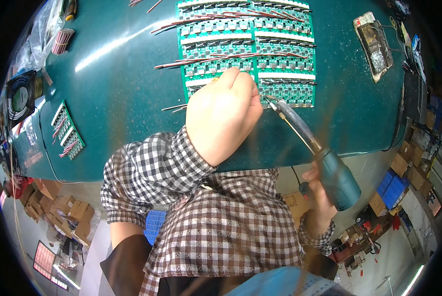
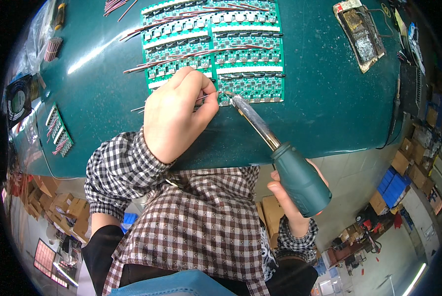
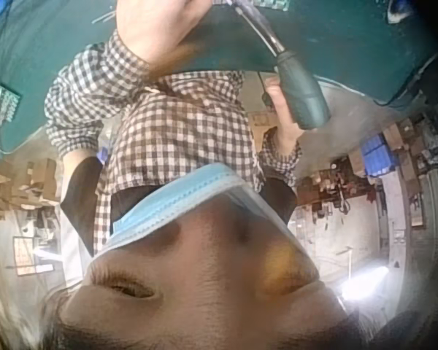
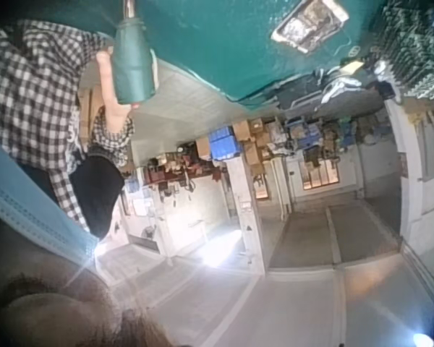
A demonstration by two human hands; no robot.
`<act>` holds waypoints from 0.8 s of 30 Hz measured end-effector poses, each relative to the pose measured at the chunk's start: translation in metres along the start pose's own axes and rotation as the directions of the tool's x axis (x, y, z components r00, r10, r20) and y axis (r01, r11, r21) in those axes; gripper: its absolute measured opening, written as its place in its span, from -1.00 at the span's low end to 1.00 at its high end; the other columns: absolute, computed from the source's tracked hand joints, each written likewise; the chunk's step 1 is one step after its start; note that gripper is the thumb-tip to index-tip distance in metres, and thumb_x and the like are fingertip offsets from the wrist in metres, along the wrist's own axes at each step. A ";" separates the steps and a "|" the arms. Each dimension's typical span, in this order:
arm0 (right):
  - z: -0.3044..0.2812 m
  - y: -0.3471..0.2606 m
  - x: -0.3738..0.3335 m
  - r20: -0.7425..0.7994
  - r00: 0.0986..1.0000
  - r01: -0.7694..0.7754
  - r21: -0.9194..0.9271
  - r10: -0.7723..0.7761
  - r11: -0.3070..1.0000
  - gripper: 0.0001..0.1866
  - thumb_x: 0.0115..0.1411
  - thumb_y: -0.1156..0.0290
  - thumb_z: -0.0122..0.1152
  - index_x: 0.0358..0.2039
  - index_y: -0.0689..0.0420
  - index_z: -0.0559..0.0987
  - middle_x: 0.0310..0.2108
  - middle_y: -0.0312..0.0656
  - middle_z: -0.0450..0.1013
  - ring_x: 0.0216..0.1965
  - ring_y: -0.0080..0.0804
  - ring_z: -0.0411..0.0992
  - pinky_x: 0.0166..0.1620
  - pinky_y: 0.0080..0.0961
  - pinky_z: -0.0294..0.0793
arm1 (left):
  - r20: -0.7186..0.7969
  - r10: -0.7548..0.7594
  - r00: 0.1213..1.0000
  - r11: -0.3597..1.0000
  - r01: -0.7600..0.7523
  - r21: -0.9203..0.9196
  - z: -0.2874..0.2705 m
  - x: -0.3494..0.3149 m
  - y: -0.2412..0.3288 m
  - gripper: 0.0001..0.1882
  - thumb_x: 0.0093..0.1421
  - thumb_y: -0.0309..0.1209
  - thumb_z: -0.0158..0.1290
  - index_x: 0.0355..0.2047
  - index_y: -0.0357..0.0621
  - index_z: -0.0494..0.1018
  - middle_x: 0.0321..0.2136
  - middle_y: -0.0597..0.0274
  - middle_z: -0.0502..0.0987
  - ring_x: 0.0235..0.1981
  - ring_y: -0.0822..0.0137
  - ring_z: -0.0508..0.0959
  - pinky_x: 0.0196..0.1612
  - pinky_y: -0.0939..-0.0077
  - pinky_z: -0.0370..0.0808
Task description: The person uses a soldering iron to attach wires to multiple green circuit boards arranged on a workbench. They systematically solder connection points, occasionally lifting the boards to inspect the joints before placing them back down to continue the process.
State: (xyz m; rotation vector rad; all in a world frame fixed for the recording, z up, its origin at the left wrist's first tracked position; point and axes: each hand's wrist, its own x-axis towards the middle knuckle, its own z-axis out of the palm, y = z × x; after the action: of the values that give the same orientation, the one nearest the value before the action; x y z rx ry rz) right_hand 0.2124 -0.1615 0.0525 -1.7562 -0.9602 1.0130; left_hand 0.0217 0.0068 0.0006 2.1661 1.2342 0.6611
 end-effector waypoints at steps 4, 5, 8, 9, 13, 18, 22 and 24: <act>0.000 -0.002 -0.003 0.006 0.999 -0.039 -0.015 0.039 0.999 -0.54 0.01 0.35 0.31 -0.16 0.41 0.45 -0.49 -0.14 0.46 -0.45 -0.39 0.44 -0.28 -0.45 0.47 | 0.016 0.001 1.000 1.000 -0.001 0.000 0.000 0.000 0.000 -0.86 -0.07 -0.56 0.14 -0.50 -0.16 0.38 -0.54 0.21 0.44 -0.60 0.23 0.48 -0.54 0.43 0.42; 0.001 -0.005 -0.003 -0.010 0.997 -0.072 0.008 0.072 0.997 -0.53 0.05 0.31 0.24 -0.15 0.44 0.44 -0.50 -0.13 0.44 -0.46 -0.38 0.42 -0.29 -0.42 0.44 | 0.023 0.002 1.000 1.000 -0.002 -0.001 0.000 0.000 -0.001 -0.86 -0.06 -0.55 0.14 -0.50 -0.16 0.38 -0.54 0.20 0.44 -0.59 0.22 0.48 -0.54 0.43 0.42; 0.001 -0.010 0.000 -0.010 0.991 -0.130 0.037 0.131 0.991 -0.53 0.04 0.29 0.25 -0.17 0.45 0.44 -0.51 -0.13 0.42 -0.48 -0.37 0.41 -0.33 -0.43 0.44 | 0.063 0.029 0.998 1.000 -0.029 -0.005 -0.006 0.000 -0.003 -0.86 -0.05 -0.55 0.13 -0.50 -0.16 0.38 -0.54 0.20 0.42 -0.57 0.20 0.48 -0.52 0.39 0.42; 0.001 -0.011 0.001 -0.009 0.992 -0.126 0.040 0.127 0.991 -0.53 0.04 0.29 0.26 -0.18 0.45 0.45 -0.51 -0.12 0.42 -0.48 -0.37 0.41 -0.34 -0.43 0.44 | 0.080 0.040 0.996 0.999 -0.040 -0.004 -0.009 0.001 -0.002 -0.86 -0.05 -0.55 0.13 -0.49 -0.16 0.37 -0.55 0.20 0.41 -0.57 0.19 0.48 -0.52 0.38 0.42; 0.008 -0.013 0.005 -0.020 0.998 -0.051 0.038 0.051 0.998 -0.54 0.04 0.29 0.25 -0.20 0.46 0.45 -0.52 -0.13 0.41 -0.48 -0.35 0.41 -0.35 -0.42 0.45 | 0.147 0.118 0.982 0.976 -0.142 0.168 -0.007 0.004 0.000 -0.85 -0.05 -0.55 0.12 -0.48 -0.16 0.35 -0.52 0.15 0.37 -0.53 0.15 0.46 -0.46 0.36 0.41; 0.007 -0.014 0.005 -0.017 0.999 -0.047 0.054 0.048 0.997 -0.53 0.03 0.27 0.25 -0.21 0.45 0.45 -0.53 -0.14 0.41 -0.47 -0.34 0.42 -0.34 -0.43 0.45 | 0.168 0.158 0.973 0.979 -0.176 0.101 -0.006 0.007 -0.004 -0.84 -0.07 -0.55 0.12 -0.49 -0.18 0.34 -0.46 0.13 0.33 -0.46 0.13 0.43 -0.40 0.38 0.39; 0.006 -0.012 0.005 -0.043 0.998 -0.046 0.053 0.048 0.998 -0.52 0.03 0.23 0.25 -0.22 0.44 0.45 -0.53 -0.14 0.41 -0.49 -0.35 0.42 -0.37 -0.44 0.44 | 0.071 0.232 0.970 0.969 -0.237 0.067 0.001 0.006 -0.008 -0.85 -0.18 -0.54 0.08 -0.56 -0.19 0.33 -0.36 0.15 0.38 -0.40 0.19 0.42 -0.34 0.33 0.37; 0.003 -0.011 0.004 -0.051 0.996 -0.066 0.057 0.069 0.996 -0.52 0.02 0.22 0.24 -0.23 0.43 0.46 -0.53 -0.14 0.41 -0.49 -0.35 0.42 -0.38 -0.44 0.44 | 0.050 0.290 0.956 0.951 -0.293 0.095 -0.003 0.012 -0.006 -0.83 -0.14 -0.57 0.13 -0.54 -0.16 0.35 -0.24 0.19 0.44 -0.26 0.18 0.43 -0.23 0.35 0.36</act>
State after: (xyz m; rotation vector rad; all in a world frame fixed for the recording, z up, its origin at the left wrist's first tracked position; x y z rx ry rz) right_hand 0.2090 -0.1538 0.0609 -1.7714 -0.8374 1.0214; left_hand 0.0210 0.0204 0.0005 2.4619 0.9546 0.6870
